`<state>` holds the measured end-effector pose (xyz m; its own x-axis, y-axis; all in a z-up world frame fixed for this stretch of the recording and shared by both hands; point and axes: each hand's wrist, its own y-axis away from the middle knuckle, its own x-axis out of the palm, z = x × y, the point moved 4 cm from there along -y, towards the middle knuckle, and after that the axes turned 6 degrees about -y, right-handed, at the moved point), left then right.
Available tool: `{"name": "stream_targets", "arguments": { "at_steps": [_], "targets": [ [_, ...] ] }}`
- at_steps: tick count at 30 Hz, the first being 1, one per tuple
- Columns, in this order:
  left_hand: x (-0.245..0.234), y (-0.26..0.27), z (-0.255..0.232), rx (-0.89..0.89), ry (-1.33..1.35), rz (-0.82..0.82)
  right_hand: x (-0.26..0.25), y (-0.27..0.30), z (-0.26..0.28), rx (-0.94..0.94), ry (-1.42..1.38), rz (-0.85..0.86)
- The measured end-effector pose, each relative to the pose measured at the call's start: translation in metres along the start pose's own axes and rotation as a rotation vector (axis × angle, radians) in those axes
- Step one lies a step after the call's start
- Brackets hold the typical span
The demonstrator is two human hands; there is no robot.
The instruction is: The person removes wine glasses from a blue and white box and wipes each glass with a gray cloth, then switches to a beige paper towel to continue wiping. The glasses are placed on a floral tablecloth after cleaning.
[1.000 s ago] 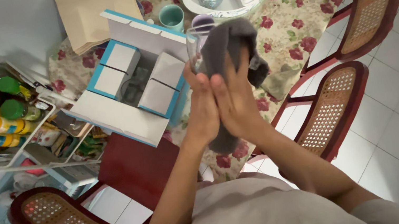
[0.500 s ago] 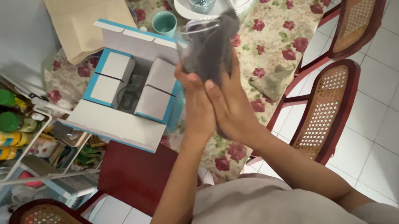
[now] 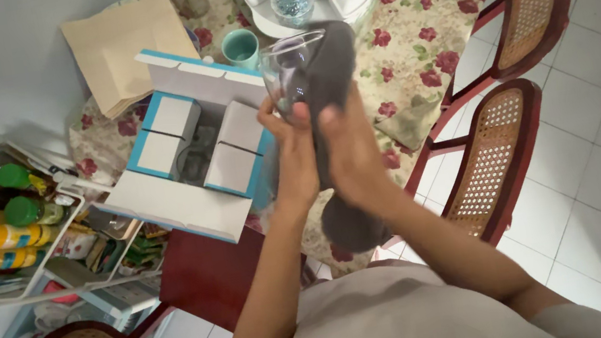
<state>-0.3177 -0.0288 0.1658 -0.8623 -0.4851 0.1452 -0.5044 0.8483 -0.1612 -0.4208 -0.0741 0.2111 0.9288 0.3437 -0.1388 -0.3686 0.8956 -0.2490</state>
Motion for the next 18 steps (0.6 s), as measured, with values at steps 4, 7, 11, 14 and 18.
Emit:
{"name": "stream_targets", "arguments": {
  "at_steps": [4,7,11,14,18],
  "targets": [
    [0.003,0.006,-0.001,-0.032,-0.263,0.005,0.000,0.007,0.004,-0.236,-0.118,-0.012],
    [0.003,0.008,-0.011,0.120,-0.159,0.099,-0.017,-0.023,-0.019,0.035,-0.280,-0.063],
    [0.002,0.000,-0.003,-0.083,0.129,0.241,-0.021,-0.034,-0.042,0.540,-0.758,-0.068],
    [0.002,-0.008,0.003,-0.142,0.038,0.119,-0.007,-0.020,-0.020,0.140,-0.384,-0.011],
    [0.005,-0.004,-0.002,0.042,-0.365,0.059,0.000,0.000,0.004,-0.280,-0.162,-0.047]
  ]
}}
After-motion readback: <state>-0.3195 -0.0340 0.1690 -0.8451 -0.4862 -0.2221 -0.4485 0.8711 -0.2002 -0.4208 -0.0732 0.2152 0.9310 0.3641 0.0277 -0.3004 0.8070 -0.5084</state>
